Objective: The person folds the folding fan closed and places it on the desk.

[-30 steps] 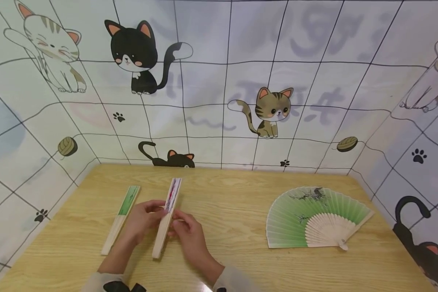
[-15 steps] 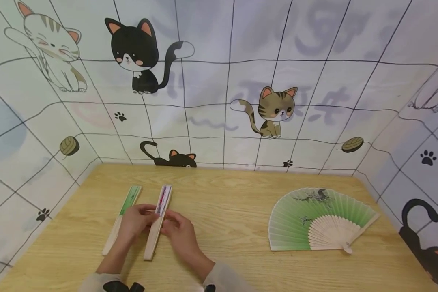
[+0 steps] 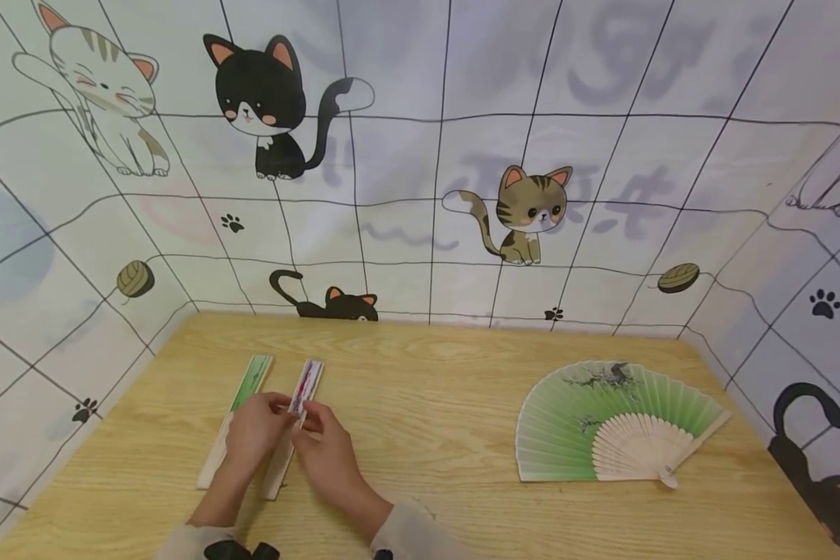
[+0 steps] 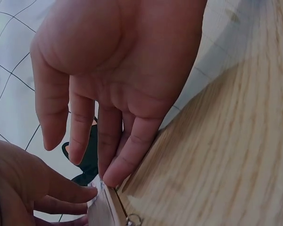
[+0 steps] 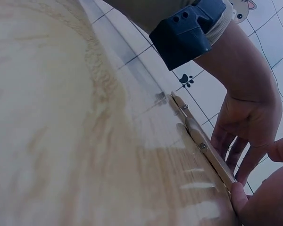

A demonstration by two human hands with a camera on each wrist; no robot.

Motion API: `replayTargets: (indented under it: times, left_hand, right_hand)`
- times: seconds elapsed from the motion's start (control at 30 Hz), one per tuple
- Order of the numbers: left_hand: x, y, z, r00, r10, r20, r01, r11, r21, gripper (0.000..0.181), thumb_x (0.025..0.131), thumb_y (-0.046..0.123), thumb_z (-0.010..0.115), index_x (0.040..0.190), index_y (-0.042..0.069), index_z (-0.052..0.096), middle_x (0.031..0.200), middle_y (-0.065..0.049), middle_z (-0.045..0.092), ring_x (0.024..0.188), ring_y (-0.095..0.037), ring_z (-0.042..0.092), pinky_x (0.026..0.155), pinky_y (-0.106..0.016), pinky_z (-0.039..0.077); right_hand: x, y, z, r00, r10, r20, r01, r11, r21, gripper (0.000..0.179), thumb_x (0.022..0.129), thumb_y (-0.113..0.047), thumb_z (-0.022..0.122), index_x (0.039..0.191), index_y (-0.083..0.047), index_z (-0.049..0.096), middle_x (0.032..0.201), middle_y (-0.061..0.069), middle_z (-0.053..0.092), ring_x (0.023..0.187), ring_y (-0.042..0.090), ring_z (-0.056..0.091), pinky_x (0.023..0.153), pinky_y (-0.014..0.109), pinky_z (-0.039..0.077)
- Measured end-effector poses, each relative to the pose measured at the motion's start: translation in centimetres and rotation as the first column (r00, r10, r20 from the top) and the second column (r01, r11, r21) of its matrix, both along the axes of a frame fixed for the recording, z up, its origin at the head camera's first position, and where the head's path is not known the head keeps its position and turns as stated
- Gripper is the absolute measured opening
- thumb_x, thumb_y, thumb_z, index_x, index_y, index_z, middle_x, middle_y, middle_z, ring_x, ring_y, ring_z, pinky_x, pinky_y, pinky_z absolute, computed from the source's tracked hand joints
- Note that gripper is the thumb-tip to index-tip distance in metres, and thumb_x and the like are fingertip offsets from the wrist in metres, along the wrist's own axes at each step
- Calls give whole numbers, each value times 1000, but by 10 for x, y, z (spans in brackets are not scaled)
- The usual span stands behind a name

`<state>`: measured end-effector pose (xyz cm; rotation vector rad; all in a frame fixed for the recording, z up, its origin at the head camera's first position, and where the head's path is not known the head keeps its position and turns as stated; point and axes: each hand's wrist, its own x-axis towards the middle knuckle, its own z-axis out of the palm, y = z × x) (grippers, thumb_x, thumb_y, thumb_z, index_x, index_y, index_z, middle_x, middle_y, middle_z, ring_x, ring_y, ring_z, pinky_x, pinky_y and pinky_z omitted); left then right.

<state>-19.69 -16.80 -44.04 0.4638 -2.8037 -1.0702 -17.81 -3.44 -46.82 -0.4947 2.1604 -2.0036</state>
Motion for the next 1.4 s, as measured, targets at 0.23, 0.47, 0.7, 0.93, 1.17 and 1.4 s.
replayTargets:
  times: [0.23, 0.47, 0.7, 0.93, 1.17, 1.4]
  left_hand:
    - [-1, -4, 1, 1000, 13, 20, -14, 1000, 21, 25, 89, 12, 62, 110, -2, 68, 94, -16, 69, 73, -29, 63, 50, -42, 50]
    - [1, -11, 2, 999, 7, 49, -11, 996, 88, 23, 94, 13, 56, 105, -1, 70, 79, -7, 65, 56, -17, 51, 41, -27, 39]
    - [2, -14, 6, 998, -33, 50, 27, 993, 115, 25, 94, 12, 54, 102, -5, 69, 79, -8, 66, 60, -17, 57, 46, -29, 46]
    - [6, -17, 8, 998, -68, -7, 68, 978, 195, 25, 93, 8, 54, 101, -13, 66, 79, -17, 68, 56, -18, 63, 47, -29, 54]
    - [6, -19, 7, 998, -58, -16, 60, 972, 228, 27, 93, 10, 55, 101, -13, 66, 77, -18, 68, 57, -20, 65, 49, -30, 56]
    - [6, -18, 12, 998, -45, -50, 54, 980, 190, 29, 93, 16, 60, 100, -11, 67, 68, -10, 65, 53, -16, 59, 44, -27, 51]
  right_hand:
    - [-2, -1, 1, 999, 44, -14, -45, 995, -85, 41, 95, -1, 53, 135, 5, 45, 132, 21, 51, 119, 38, 50, 90, 25, 48]
    - [-3, 1, 0, 996, 94, 11, -91, 981, -170, 46, 94, 6, 50, 138, 4, 38, 138, 23, 44, 123, 38, 45, 98, 32, 46]
    - [-9, 5, -7, 986, 137, 90, -106, 952, -286, 58, 90, 9, 48, 144, 4, 28, 142, 27, 38, 126, 40, 41, 102, 42, 44]
    - [-9, 8, -7, 964, 210, 162, -135, 914, -383, 64, 87, 6, 48, 147, 2, 25, 144, 28, 35, 127, 41, 39, 101, 38, 46]
    - [-11, 7, -10, 964, 210, 161, -134, 913, -386, 62, 88, 5, 50, 146, 4, 28, 145, 27, 34, 130, 40, 37, 101, 37, 45]
    - [-10, 14, -1, 970, 151, 189, -79, 936, -343, 49, 97, 0, 47, 143, 4, 32, 142, 27, 37, 123, 40, 45, 96, 42, 50]
